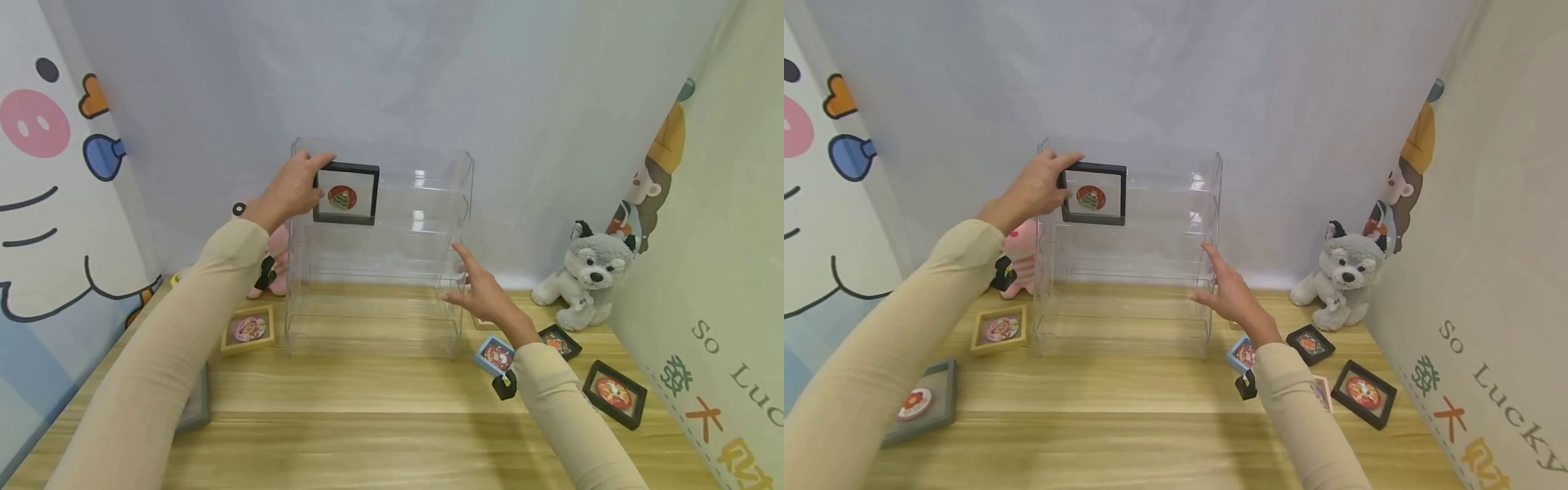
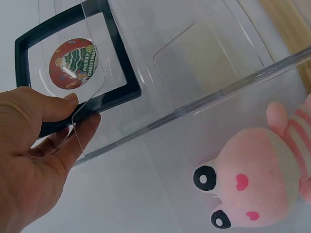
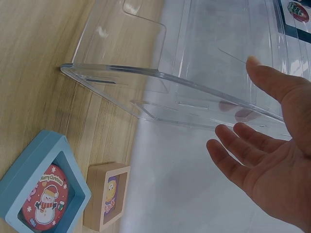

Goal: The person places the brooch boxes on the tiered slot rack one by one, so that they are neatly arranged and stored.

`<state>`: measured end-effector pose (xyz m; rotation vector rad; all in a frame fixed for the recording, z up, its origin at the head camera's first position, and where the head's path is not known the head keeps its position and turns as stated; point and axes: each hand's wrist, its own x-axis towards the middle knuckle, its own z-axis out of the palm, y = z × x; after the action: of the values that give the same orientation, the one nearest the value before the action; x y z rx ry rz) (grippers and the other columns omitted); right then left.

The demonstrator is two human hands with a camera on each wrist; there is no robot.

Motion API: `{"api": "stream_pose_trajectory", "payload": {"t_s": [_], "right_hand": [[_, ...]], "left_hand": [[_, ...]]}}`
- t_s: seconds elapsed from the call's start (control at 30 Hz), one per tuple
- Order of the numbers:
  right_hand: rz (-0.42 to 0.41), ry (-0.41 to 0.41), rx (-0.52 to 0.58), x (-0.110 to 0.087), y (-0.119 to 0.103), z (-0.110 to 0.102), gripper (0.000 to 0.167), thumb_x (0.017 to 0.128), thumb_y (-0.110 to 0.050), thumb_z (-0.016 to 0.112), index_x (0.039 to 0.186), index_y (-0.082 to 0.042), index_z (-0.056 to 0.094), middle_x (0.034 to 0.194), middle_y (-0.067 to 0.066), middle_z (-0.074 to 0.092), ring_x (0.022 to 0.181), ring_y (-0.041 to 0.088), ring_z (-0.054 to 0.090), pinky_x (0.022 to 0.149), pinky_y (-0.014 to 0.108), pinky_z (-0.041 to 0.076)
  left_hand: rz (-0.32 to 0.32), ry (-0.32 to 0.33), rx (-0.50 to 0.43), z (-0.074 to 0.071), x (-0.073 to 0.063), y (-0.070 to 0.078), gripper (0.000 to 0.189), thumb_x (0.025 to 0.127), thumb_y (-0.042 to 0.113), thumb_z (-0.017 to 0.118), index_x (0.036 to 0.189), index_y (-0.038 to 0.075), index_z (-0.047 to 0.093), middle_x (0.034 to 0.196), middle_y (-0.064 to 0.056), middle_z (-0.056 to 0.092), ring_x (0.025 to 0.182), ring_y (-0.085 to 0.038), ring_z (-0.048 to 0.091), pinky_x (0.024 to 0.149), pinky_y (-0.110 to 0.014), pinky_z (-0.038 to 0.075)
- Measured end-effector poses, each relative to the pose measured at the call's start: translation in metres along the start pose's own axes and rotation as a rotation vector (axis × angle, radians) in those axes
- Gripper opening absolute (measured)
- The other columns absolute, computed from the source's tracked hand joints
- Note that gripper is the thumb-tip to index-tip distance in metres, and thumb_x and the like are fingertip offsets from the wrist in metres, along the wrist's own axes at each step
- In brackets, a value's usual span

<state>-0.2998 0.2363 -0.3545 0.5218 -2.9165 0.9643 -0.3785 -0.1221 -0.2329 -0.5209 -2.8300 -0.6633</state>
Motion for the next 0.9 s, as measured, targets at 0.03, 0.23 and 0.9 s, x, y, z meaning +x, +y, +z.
{"api": "stream_pose_trajectory", "payload": {"t_s": [0.03,0.23,0.9], "right_hand": [[0.001,0.000,0.001,0.000,0.000,0.000,0.098,0.090,-0.023,0.074,0.161,-0.024,0.006,0.148,0.031,0.041,0.126,0.054,0.051,0.098,0.066,0.047],[0.000,0.002,-0.002,-0.001,0.000,0.002,0.097,0.090,-0.023,0.074,0.160,-0.023,0.007,0.147,0.031,0.042,0.125,0.054,0.051,0.098,0.066,0.047],[-0.011,0.013,-0.003,0.001,0.002,0.002,0.098,0.089,-0.022,0.075,0.160,-0.022,0.008,0.146,0.033,0.044,0.122,0.053,0.054,0.097,0.065,0.048]], "left_hand": [[-0.005,-0.002,0.000,0.000,0.000,0.000,0.072,0.096,0.000,0.056,0.159,0.019,0.025,0.134,-0.025,0.041,0.097,-0.034,0.049,0.080,-0.045,0.047],[-0.018,-0.005,0.001,0.000,-0.001,0.002,0.072,0.096,-0.001,0.057,0.158,0.017,0.027,0.138,-0.026,0.040,0.097,-0.035,0.051,0.079,-0.046,0.048],[-0.003,0.094,-0.008,-0.018,-0.015,0.006,0.070,0.093,0.005,0.064,0.156,0.015,0.033,0.135,-0.023,0.034,0.092,-0.032,0.046,0.072,-0.042,0.044]]}}
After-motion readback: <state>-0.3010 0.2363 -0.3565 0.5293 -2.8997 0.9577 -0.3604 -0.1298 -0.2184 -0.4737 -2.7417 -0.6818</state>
